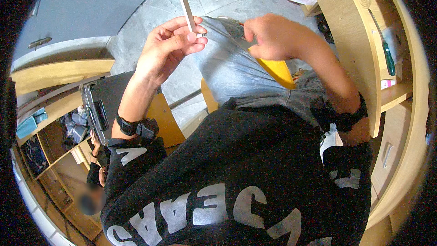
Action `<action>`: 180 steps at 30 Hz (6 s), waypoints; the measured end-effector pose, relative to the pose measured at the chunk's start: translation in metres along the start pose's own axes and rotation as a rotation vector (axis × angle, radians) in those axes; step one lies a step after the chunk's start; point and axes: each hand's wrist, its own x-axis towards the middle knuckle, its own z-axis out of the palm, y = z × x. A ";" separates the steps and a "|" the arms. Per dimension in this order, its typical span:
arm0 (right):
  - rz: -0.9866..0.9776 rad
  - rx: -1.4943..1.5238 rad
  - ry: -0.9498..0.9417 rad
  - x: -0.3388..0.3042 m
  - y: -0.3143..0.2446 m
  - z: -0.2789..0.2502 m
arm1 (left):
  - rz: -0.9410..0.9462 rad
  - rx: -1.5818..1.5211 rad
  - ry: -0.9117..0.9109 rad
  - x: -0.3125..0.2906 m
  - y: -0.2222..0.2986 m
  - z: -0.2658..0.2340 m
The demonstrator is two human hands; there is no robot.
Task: The person unscrews a handle from a wooden drawer using a screwdriver and then replaces it, securing it back onto the drawer panel.
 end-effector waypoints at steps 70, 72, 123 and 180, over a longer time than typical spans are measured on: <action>-0.206 0.230 0.420 0.010 -0.066 0.002 | 0.298 0.217 0.052 -0.011 -0.001 0.012; -0.188 0.236 0.415 0.010 -0.067 0.001 | 0.296 0.218 0.054 -0.011 0.000 0.013; -0.069 0.366 0.618 0.012 -0.058 0.000 | 0.180 0.240 0.005 -0.012 0.003 0.013; 0.083 1.024 1.162 -0.199 0.007 -0.223 | 0.046 0.210 0.103 -0.026 0.020 0.030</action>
